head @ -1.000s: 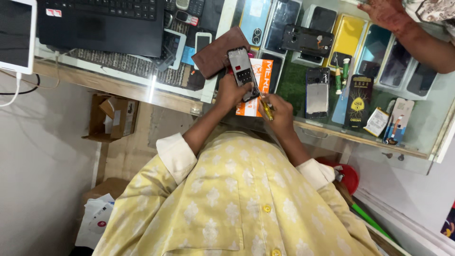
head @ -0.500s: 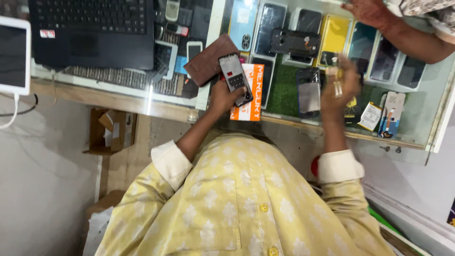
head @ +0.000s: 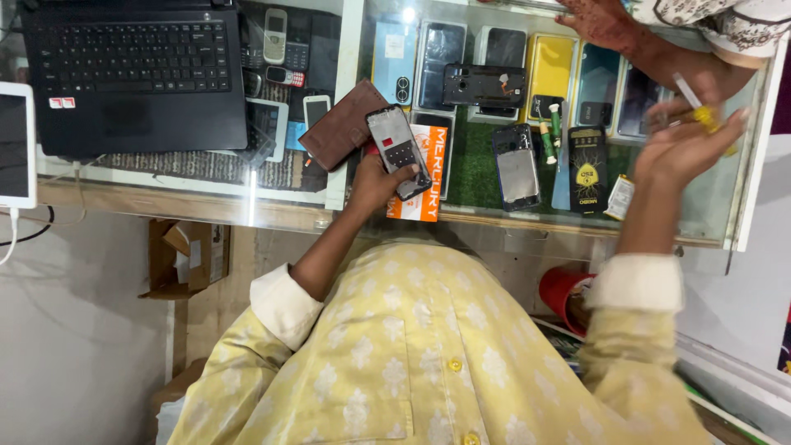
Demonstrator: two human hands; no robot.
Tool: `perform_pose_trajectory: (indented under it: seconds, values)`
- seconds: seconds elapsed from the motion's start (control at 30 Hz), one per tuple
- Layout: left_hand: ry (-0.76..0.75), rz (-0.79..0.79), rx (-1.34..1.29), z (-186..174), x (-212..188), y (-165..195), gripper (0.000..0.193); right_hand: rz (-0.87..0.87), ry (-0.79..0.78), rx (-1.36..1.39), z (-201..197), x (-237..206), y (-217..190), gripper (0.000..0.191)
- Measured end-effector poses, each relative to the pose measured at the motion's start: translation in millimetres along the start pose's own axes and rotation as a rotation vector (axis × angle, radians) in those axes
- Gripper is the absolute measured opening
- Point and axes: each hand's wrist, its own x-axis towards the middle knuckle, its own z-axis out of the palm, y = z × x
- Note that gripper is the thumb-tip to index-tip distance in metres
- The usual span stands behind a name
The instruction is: The person uses a yellow-handled screwdriver to pry and separate the screen assembly from the phone frame. They repeatedly insert the tool along the edges and lift the screen to loosen adhesive, then set the phone down and continue prying.
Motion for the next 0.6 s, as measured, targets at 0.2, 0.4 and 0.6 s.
perform_pose_trajectory:
  seconds: [0.2,0.4,0.6]
  values:
    - [-0.087,-0.082,-0.1,5.5,-14.3,-2.8,0.026,0.384,-0.1,0.129,77.8,-141.1,69.5,0.035]
    - [-0.119,-0.182,0.019,5.6,-21.6,-2.9,0.027,0.368,-0.689,0.762,64.8,-167.6,-51.3,0.04]
    - [-0.174,-0.196,0.002,16.0,-16.9,0.5,0.027,0.057,-0.539,0.047,67.3,-161.8,-17.1,0.032]
